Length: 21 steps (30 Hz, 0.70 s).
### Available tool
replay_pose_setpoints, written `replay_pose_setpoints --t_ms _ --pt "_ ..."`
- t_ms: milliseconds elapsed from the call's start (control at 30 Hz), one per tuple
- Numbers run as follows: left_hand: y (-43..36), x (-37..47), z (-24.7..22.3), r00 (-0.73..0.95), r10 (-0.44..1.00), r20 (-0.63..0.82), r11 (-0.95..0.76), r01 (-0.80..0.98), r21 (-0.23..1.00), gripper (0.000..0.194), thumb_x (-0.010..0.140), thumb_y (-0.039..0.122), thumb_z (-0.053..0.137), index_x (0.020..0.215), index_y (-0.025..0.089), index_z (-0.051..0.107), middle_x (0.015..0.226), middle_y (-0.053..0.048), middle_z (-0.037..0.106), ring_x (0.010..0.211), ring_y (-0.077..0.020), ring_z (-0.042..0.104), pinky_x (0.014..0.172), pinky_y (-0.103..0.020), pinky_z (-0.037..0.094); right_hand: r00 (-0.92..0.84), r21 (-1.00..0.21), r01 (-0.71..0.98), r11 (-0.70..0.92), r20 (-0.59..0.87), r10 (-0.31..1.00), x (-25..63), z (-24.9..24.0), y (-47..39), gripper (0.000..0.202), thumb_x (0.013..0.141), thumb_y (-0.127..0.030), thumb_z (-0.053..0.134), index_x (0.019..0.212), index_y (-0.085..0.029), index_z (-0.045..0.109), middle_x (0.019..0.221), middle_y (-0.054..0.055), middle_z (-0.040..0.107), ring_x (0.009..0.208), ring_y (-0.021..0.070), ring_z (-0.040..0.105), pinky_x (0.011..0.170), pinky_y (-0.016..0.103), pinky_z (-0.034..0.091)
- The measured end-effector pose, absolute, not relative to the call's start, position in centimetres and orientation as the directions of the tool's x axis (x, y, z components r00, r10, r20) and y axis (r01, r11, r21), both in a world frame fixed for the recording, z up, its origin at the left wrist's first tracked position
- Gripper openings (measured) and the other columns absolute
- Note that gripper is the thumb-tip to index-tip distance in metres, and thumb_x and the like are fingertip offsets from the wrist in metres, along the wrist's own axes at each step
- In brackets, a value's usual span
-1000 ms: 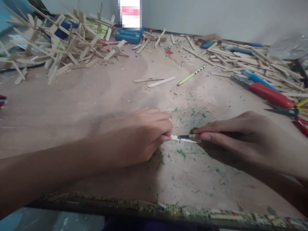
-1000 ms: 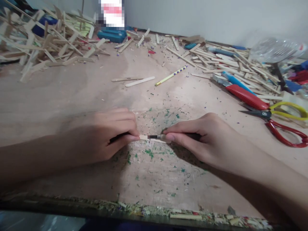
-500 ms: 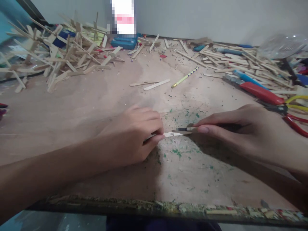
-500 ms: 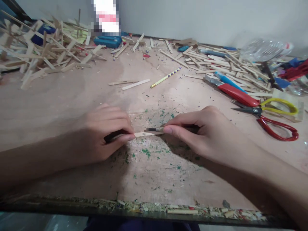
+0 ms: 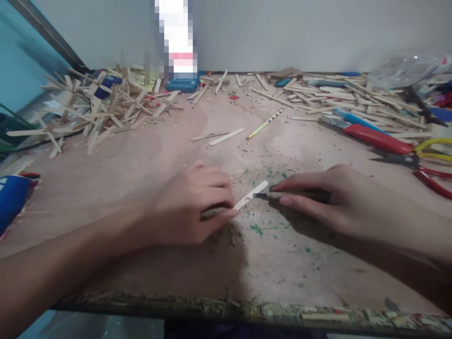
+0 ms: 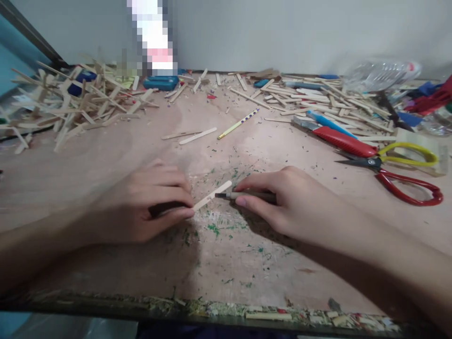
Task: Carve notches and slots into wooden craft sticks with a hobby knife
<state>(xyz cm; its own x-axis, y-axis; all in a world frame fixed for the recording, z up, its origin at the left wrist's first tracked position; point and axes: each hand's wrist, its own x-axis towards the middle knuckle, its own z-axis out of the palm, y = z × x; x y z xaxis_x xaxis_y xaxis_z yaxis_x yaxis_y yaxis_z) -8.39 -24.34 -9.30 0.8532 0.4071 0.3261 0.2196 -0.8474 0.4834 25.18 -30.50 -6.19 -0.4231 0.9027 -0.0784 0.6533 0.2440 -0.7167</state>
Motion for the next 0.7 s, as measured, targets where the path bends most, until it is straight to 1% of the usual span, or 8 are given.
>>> replay_pose_setpoints --t_ms 133,200,300,367,433,500,633,700 --pt "-24.7 -8.2 -10.0 0.846 0.370 0.383 -0.826 0.111 0.553 0.025 0.129 0.029 0.076 0.106 0.022 0.083 0.105 -0.001 0.087 0.100 -0.0201 0.080 0.098 -0.040 0.052 -0.409 -0.703 0.657 0.272 -0.029 0.912 25.5 -7.0 -30.5 0.045 0.123 -0.061 0.073 0.116 -0.027 0.101 0.088 0.003 0.092 0.064 0.0163 0.073 0.059 0.029 0.052" --pt "-24.7 -8.0 -10.4 0.827 0.407 0.387 -0.848 0.185 0.497 0.027 0.132 0.042 0.078 0.126 0.019 0.089 0.122 -0.008 0.090 0.115 -0.0258 0.085 0.107 -0.041 0.060 -0.413 -0.715 0.644 0.271 -0.027 0.910 25.7 -7.1 -30.3 0.048 0.124 -0.065 0.073 0.113 -0.027 0.101 0.089 0.004 0.093 0.064 0.0173 0.074 0.057 0.029 0.054" --pt "-24.5 -8.0 -10.8 0.837 0.419 0.352 -0.883 0.285 0.373 0.074 0.131 0.073 0.069 0.167 0.010 0.081 0.166 -0.029 0.082 0.155 -0.0455 0.079 0.132 -0.063 0.063 -0.434 -0.723 0.629 0.285 -0.022 0.901 25.9 -6.9 -30.1 0.046 0.123 -0.063 0.075 0.111 -0.028 0.103 0.097 0.006 0.097 0.070 0.0202 0.083 0.057 0.029 0.059" --pt "-24.4 -8.0 -11.0 0.866 0.393 0.309 -0.898 0.290 0.331 0.087 0.132 0.080 0.059 0.181 0.010 0.072 0.188 -0.035 0.067 0.174 -0.0547 0.067 0.141 -0.078 0.057 -0.456 -0.724 0.618 0.306 -0.013 0.890 25.8 -6.8 -30.1 0.041 0.124 -0.059 0.077 0.115 -0.029 0.104 0.106 0.007 0.100 0.078 0.0226 0.089 0.061 0.029 0.064" --pt "-24.4 -8.1 -11.1 0.890 0.376 0.259 -0.903 0.289 0.318 0.085 0.133 0.078 0.057 0.185 0.012 0.069 0.198 -0.035 0.058 0.183 -0.0570 0.059 0.145 -0.086 0.052 -0.485 -0.723 0.601 0.340 0.008 0.875 25.6 -6.8 -30.2 0.037 0.125 -0.055 0.077 0.122 -0.031 0.105 0.109 0.006 0.100 0.081 0.0228 0.092 0.063 0.028 0.066" --pt "-24.4 -8.2 -11.1 0.899 0.372 0.232 -0.901 0.291 0.322 0.085 0.132 0.080 0.058 0.185 0.014 0.070 0.200 -0.033 0.056 0.186 -0.0575 0.057 0.146 -0.089 0.051 -0.509 -0.712 0.586 0.387 0.048 0.859 25.5 -7.0 -30.3 0.035 0.127 -0.051 0.075 0.125 -0.030 0.104 0.110 0.005 0.101 0.082 0.0221 0.094 0.064 0.026 0.068" --pt "-24.7 -8.0 -11.6 0.874 0.405 0.267 -0.888 0.307 0.343 0.073 0.133 0.072 0.063 0.180 0.018 0.075 0.198 -0.029 0.061 0.187 -0.0532 0.057 0.149 -0.086 0.050 -0.536 -0.673 0.576 0.464 0.119 0.836 25.4 -7.2 -30.5 0.030 0.128 -0.040 0.076 0.125 -0.030 0.103 0.111 0.004 0.101 0.083 0.0208 0.096 0.071 0.024 0.073" --pt "-24.8 -7.9 -12.1 0.849 0.432 0.303 -0.880 0.322 0.350 0.068 0.130 0.067 0.072 0.179 0.020 0.077 0.198 -0.027 0.061 0.188 -0.0511 0.056 0.152 -0.083 0.049 -0.547 -0.667 0.567 0.484 0.135 0.826 25.4 -7.2 -30.5 0.028 0.128 -0.039 0.076 0.130 -0.031 0.103 0.113 0.003 0.101 0.084 0.0202 0.096 0.071 0.023 0.074"
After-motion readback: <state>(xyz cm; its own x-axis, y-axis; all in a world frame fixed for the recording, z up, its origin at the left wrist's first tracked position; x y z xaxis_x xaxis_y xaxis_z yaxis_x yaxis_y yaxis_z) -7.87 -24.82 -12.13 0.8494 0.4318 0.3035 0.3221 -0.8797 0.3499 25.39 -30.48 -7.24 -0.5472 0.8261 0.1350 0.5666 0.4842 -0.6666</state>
